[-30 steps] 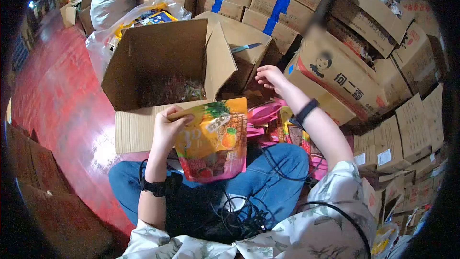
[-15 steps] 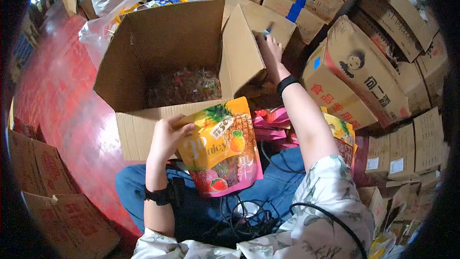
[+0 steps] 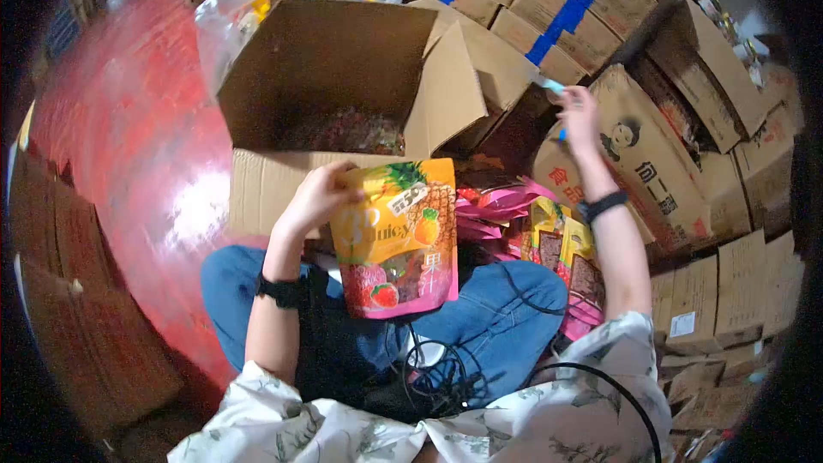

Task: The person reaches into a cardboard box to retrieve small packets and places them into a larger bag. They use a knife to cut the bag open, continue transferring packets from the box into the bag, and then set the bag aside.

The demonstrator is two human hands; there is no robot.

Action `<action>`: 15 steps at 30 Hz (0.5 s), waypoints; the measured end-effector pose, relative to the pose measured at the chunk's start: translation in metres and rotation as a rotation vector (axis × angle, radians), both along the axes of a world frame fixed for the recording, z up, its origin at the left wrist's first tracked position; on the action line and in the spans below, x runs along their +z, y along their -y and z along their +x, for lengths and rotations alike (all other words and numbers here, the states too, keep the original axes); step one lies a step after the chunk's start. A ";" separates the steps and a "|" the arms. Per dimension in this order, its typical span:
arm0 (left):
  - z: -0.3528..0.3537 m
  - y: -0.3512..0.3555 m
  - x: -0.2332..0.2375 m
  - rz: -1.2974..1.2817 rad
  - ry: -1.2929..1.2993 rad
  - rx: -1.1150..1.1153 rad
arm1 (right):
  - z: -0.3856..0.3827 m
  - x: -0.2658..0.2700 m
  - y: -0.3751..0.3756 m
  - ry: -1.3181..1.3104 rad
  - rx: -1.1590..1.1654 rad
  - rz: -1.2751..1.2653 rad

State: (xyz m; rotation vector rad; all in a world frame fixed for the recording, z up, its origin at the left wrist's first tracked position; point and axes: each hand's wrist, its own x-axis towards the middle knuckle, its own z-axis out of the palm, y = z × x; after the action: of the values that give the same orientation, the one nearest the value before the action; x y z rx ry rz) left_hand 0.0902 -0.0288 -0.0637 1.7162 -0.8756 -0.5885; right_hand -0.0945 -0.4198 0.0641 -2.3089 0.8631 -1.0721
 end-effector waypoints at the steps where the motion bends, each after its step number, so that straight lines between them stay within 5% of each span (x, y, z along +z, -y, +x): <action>1: 0.003 0.001 -0.007 -0.048 -0.020 -0.008 | -0.016 0.015 0.000 0.131 0.030 0.083; 6: 0.011 0.002 -0.011 -0.087 -0.044 -0.084 | -0.080 0.094 -0.056 0.418 0.190 0.183; 10: 0.016 0.000 -0.017 -0.007 0.100 0.008 | -0.097 0.099 -0.137 0.108 0.406 0.118; 11: 0.006 -0.008 0.008 0.157 0.431 0.057 | -0.095 0.093 -0.159 0.013 0.471 0.092; 12: 0.006 -0.012 0.015 0.202 0.400 0.035 | -0.091 0.087 -0.180 -0.083 0.534 0.066; 15: 0.003 -0.019 0.027 0.253 0.415 0.053 | -0.073 0.073 -0.229 -0.316 0.703 -0.424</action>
State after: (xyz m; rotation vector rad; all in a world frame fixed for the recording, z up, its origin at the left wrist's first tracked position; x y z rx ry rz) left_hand 0.0937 -0.0096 -0.0367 2.1305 -1.0739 -0.3185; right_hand -0.1671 -0.1912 0.1367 -2.8389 -0.1383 -0.6182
